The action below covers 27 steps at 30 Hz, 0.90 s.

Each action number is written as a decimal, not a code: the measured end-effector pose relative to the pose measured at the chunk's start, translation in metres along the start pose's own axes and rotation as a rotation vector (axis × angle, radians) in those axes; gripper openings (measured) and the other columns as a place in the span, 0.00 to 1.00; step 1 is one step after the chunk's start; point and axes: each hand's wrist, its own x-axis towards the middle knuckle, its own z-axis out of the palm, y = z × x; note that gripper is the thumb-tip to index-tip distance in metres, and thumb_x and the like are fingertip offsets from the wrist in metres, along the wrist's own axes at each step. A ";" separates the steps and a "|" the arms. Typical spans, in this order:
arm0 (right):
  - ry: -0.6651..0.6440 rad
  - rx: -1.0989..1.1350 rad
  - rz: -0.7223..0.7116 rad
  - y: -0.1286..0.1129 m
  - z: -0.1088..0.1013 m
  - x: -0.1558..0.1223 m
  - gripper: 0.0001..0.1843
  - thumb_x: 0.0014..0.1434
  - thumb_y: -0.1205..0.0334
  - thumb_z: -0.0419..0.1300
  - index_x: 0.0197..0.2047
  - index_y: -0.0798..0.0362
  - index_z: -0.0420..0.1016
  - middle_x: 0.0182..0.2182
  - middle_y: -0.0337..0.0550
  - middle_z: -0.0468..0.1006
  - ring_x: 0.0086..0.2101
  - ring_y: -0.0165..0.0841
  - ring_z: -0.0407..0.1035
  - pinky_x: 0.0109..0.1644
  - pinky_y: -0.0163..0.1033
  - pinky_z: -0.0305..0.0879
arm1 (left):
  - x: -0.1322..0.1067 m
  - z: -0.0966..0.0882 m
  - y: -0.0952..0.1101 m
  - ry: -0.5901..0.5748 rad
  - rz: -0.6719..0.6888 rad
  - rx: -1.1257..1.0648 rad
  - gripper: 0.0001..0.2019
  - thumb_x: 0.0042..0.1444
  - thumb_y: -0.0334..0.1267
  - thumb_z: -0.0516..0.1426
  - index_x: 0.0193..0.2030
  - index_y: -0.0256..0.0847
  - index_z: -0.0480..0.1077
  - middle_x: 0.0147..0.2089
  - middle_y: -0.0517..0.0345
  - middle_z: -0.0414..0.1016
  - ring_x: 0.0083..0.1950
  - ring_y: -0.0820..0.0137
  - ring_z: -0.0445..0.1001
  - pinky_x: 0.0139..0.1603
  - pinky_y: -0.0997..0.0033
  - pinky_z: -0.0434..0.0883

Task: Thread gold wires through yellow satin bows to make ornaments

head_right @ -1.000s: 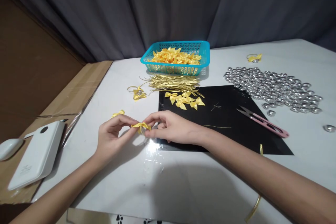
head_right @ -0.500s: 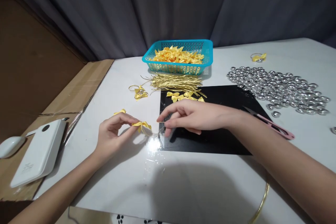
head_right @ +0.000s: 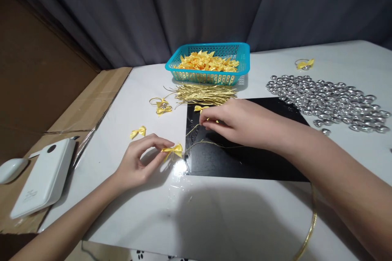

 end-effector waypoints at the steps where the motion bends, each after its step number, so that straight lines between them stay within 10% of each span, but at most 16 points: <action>1: 0.023 -0.114 0.003 0.000 0.001 0.001 0.12 0.59 0.55 0.55 0.38 0.49 0.78 0.25 0.40 0.76 0.22 0.28 0.62 0.27 0.34 0.47 | 0.000 0.000 0.000 -0.012 -0.010 -0.001 0.10 0.54 0.26 0.54 0.38 0.42 0.73 0.29 0.56 0.78 0.29 0.70 0.75 0.30 0.70 0.72; 10: 0.313 -0.629 0.137 0.012 -0.006 -0.002 0.14 0.60 0.53 0.52 0.38 0.49 0.76 0.20 0.42 0.66 0.18 0.27 0.48 0.28 0.35 0.36 | 0.002 -0.003 0.001 -0.027 -0.032 -0.033 0.09 0.53 0.27 0.54 0.34 0.41 0.74 0.28 0.55 0.78 0.29 0.70 0.75 0.29 0.70 0.72; 27: 0.538 -0.801 0.161 0.031 -0.021 -0.010 0.20 0.62 0.54 0.47 0.44 0.46 0.79 0.24 0.42 0.77 0.21 0.29 0.59 0.27 0.33 0.41 | 0.008 -0.042 -0.002 -0.231 -0.268 -0.346 0.06 0.53 0.32 0.58 0.33 0.43 0.77 0.26 0.55 0.76 0.24 0.71 0.70 0.25 0.71 0.69</action>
